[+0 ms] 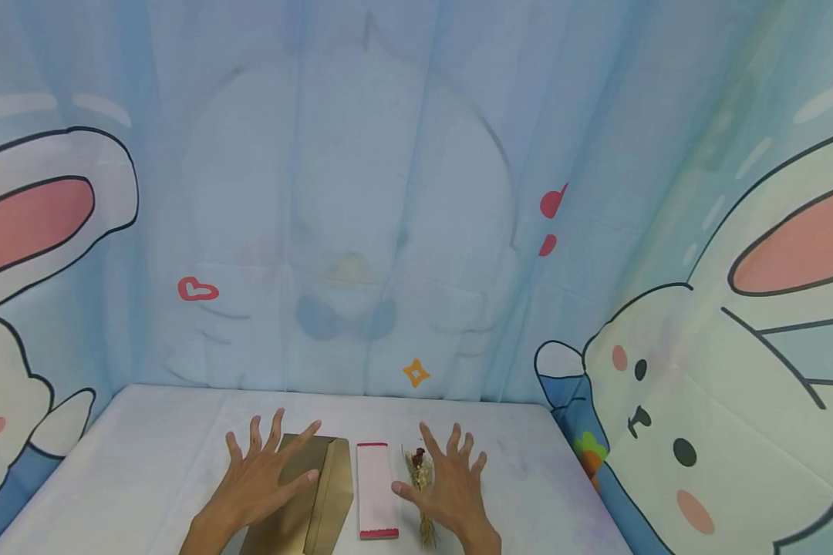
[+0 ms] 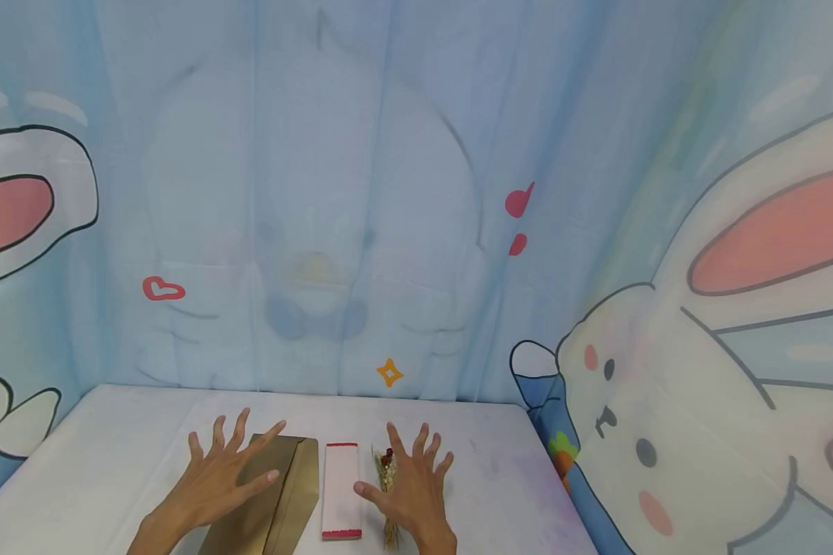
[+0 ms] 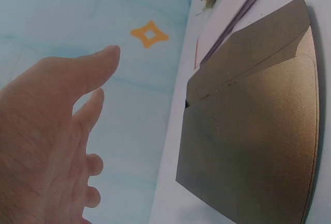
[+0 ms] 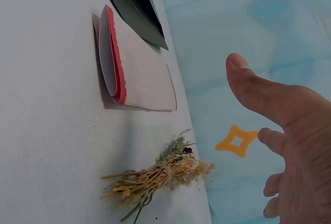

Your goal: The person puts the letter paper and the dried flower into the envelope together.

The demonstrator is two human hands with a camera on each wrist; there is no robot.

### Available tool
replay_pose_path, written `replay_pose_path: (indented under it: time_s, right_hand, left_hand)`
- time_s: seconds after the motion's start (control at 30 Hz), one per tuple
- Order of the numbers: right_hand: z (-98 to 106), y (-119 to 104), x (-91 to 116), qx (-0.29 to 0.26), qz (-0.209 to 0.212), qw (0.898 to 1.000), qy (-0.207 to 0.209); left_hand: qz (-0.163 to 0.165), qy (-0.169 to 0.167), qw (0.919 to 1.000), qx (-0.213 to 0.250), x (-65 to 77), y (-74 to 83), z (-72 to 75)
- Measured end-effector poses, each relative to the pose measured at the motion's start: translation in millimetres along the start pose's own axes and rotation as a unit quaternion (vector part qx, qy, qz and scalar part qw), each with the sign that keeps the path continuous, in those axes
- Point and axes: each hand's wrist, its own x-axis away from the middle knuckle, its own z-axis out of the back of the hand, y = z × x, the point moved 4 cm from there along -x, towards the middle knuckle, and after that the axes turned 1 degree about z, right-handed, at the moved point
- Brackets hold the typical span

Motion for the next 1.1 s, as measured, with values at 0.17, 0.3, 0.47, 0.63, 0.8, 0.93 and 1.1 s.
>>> replay_pose_path:
  time_s: [0.17,0.3,0.47,0.63,0.8,0.93,1.1]
  right_hand:
    - [0.2,-3.3,1.7,-0.007,0.006,1.000,0.003]
    - [1.0,-7.7,1.8,-0.024,0.017,0.999,0.020]
    - [2.2,-11.7,-0.4,-0.032,0.026,0.999,0.034]
    - [-1.1,-15.1,-2.5,-0.039,0.025,0.999,0.025]
    - [-5.4,-23.9,-5.3,-0.043,0.022,0.998,0.050]
    - [-8.1,-34.4,-7.5,-0.026,-0.002,0.995,0.094]
    - [-16.7,-47.0,-9.5,-0.012,-0.061,0.991,0.121]
  left_hand:
    - [-0.008,0.011,0.9999,-0.002,3.2,-0.1,-1.9]
    - [-0.016,0.020,0.9997,0.003,6.7,1.3,-4.1]
    - [-0.018,0.014,0.9997,0.011,9.1,2.6,-7.4]
    - [-0.016,0.010,0.9998,0.003,10.1,1.9,-8.9]
    - [-0.013,-0.013,0.9996,0.020,11.4,-0.9,-13.9]
    - [-0.002,-0.058,0.9965,0.059,16.5,-1.8,-24.0]
    - [0.005,-0.104,0.9897,0.098,23.4,-0.3,-37.5]
